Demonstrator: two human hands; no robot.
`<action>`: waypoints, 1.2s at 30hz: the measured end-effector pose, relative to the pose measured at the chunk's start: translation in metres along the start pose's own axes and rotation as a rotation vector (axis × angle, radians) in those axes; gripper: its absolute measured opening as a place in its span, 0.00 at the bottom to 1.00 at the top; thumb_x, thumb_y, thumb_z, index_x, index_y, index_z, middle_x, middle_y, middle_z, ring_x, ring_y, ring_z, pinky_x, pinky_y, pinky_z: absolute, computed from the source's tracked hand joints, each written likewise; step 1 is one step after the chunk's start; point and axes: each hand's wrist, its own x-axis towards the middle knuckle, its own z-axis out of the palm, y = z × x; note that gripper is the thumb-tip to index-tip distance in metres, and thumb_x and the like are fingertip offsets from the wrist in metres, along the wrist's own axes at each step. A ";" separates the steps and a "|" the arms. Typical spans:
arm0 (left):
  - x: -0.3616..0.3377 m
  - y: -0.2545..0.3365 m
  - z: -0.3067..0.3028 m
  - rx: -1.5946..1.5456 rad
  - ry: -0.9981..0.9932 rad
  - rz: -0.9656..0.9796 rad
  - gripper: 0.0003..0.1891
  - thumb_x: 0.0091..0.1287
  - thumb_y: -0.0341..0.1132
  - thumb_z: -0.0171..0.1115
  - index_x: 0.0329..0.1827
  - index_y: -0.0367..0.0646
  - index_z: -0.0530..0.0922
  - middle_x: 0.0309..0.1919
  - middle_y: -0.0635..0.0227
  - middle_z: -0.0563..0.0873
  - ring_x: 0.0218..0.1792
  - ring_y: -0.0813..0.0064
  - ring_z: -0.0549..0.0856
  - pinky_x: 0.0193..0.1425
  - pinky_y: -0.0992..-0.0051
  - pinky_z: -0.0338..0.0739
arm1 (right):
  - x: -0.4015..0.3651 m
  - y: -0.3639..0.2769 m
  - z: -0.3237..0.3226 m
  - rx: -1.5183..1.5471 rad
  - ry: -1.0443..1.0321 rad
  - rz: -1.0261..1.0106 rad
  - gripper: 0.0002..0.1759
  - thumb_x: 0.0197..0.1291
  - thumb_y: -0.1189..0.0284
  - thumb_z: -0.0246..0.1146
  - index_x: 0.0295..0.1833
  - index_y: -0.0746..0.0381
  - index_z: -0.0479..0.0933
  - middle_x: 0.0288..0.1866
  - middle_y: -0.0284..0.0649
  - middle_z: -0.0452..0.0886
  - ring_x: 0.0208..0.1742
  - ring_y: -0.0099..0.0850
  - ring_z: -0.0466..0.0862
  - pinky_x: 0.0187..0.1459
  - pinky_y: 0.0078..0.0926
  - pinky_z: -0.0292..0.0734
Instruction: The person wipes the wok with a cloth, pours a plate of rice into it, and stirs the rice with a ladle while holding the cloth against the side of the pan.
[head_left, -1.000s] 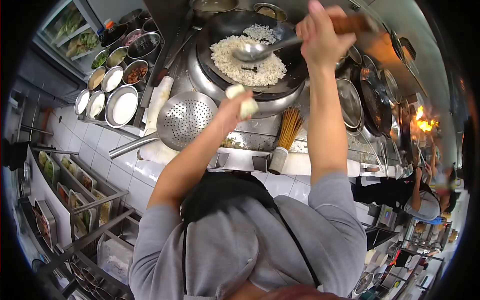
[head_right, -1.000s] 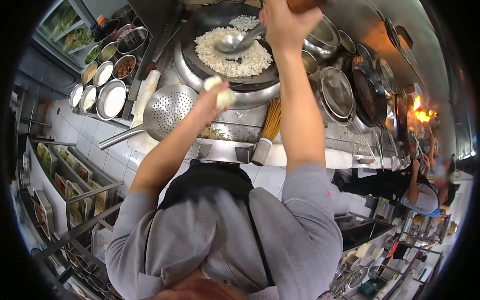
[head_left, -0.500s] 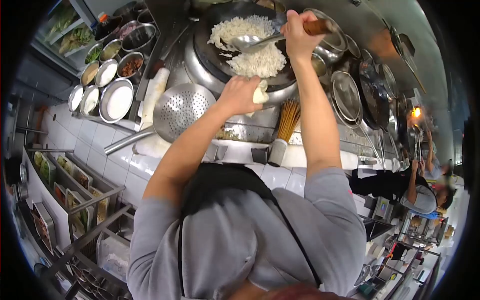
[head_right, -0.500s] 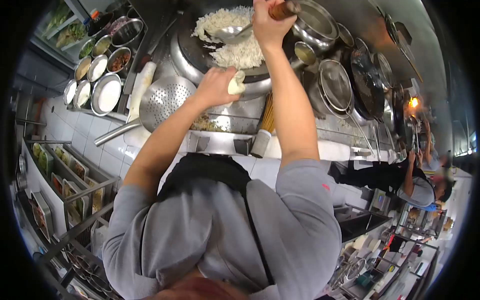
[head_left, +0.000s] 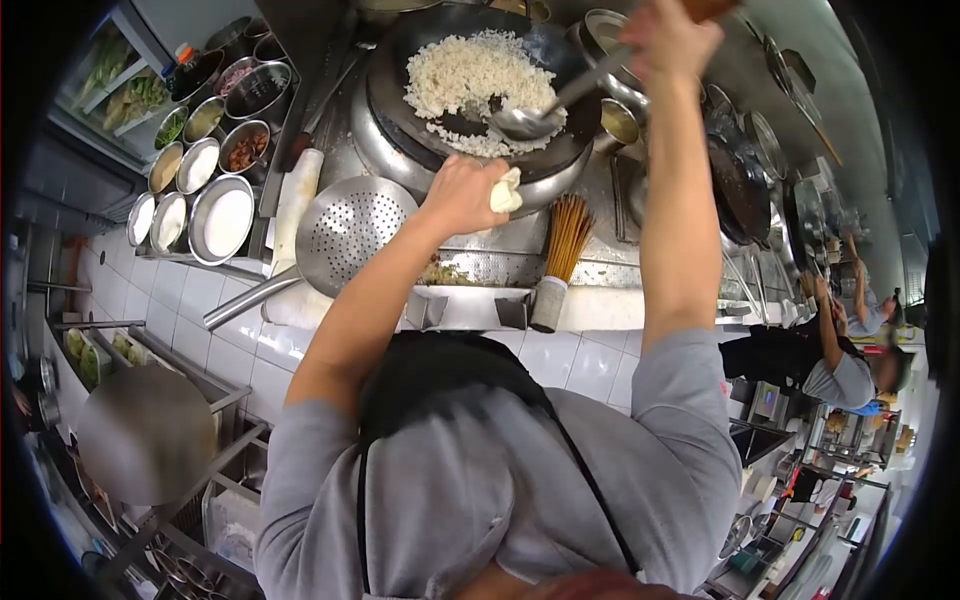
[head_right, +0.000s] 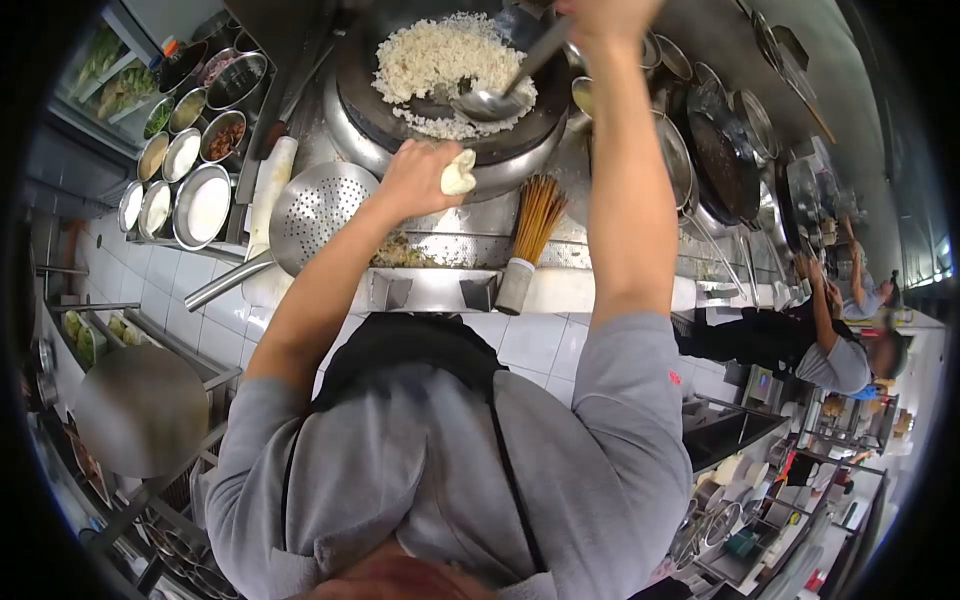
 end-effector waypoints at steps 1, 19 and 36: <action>-0.001 -0.004 0.001 0.006 0.018 0.034 0.26 0.42 0.46 0.75 0.45 0.46 0.78 0.32 0.54 0.85 0.40 0.54 0.84 0.54 0.61 0.71 | 0.014 -0.004 -0.024 -0.019 -0.039 -0.055 0.16 0.54 0.80 0.67 0.22 0.58 0.67 0.13 0.33 0.69 0.10 0.23 0.69 0.13 0.28 0.67; -0.001 -0.010 -0.008 -0.060 -0.081 0.131 0.22 0.39 0.46 0.73 0.38 0.50 0.80 0.37 0.66 0.85 0.45 0.60 0.82 0.52 0.63 0.67 | 0.058 0.053 -0.022 0.229 0.225 0.273 0.15 0.56 0.77 0.62 0.23 0.57 0.63 0.13 0.32 0.60 0.13 0.27 0.62 0.19 0.33 0.61; -0.005 -0.010 0.001 -0.033 -0.118 0.072 0.23 0.40 0.47 0.72 0.42 0.52 0.81 0.38 0.65 0.84 0.46 0.60 0.82 0.54 0.63 0.67 | -0.048 0.089 0.051 0.268 -0.229 -0.180 0.17 0.61 0.79 0.62 0.22 0.59 0.63 0.12 0.33 0.67 0.12 0.24 0.68 0.17 0.26 0.68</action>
